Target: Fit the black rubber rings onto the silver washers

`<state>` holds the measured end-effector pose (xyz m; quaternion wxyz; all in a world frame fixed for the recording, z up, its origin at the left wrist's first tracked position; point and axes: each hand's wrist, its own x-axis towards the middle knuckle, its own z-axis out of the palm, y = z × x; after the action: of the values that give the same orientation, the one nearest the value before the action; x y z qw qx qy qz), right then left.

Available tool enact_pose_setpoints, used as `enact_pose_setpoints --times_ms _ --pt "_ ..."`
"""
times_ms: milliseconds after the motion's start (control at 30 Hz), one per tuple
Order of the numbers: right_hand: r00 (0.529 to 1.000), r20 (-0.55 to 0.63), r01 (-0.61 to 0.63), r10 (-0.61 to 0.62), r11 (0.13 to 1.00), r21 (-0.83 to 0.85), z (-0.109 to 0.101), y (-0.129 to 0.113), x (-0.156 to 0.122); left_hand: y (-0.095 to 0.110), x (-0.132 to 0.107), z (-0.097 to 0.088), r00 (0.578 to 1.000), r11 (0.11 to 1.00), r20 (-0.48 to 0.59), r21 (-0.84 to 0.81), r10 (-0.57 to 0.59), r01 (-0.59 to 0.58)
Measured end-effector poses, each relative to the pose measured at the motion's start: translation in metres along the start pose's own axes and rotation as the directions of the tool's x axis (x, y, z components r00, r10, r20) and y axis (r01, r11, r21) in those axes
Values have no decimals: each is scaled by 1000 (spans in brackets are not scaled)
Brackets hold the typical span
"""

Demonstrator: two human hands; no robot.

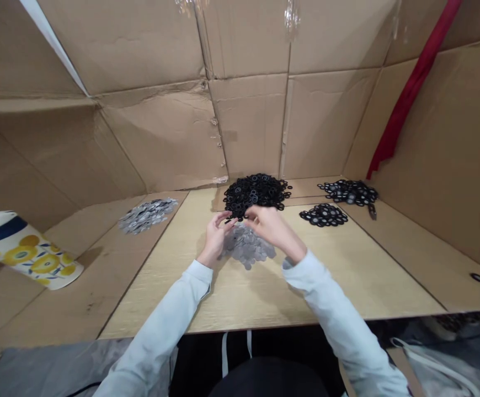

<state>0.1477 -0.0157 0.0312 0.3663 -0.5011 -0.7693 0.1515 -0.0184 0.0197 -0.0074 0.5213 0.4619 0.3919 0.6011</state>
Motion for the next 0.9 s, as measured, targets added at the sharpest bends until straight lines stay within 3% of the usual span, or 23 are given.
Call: enact_pose_setpoints --times_ms 100,233,367,500,600,700,767,900 --pt "985 175 22 -6 995 -94 24 12 6 0 0 -1 995 987 32 -127 -91 94" --pt "968 247 7 47 977 -214 48 29 12 3 0 -1 977 943 81 -256 -196 210" --pt "954 297 54 34 957 -286 53 31 11 8 -2 1 966 918 101 -299 -239 259" --pt "963 271 61 15 961 -271 49 27 7 9 -4 2 963 919 113 -291 -244 267" --pt "975 215 -26 51 992 -121 45 32 5 10 -5 3 957 916 121 -280 -263 288" --pt "984 90 -168 157 976 138 43 41 4 11 -6 4 951 914 121 -265 -284 307" --pt "971 32 -235 237 916 325 42 46 5 11 -8 5 948 915 124 -253 -293 316" --pt "952 45 -267 302 752 602 45 43 4 10 -11 6 939 910 155 -243 -306 336"
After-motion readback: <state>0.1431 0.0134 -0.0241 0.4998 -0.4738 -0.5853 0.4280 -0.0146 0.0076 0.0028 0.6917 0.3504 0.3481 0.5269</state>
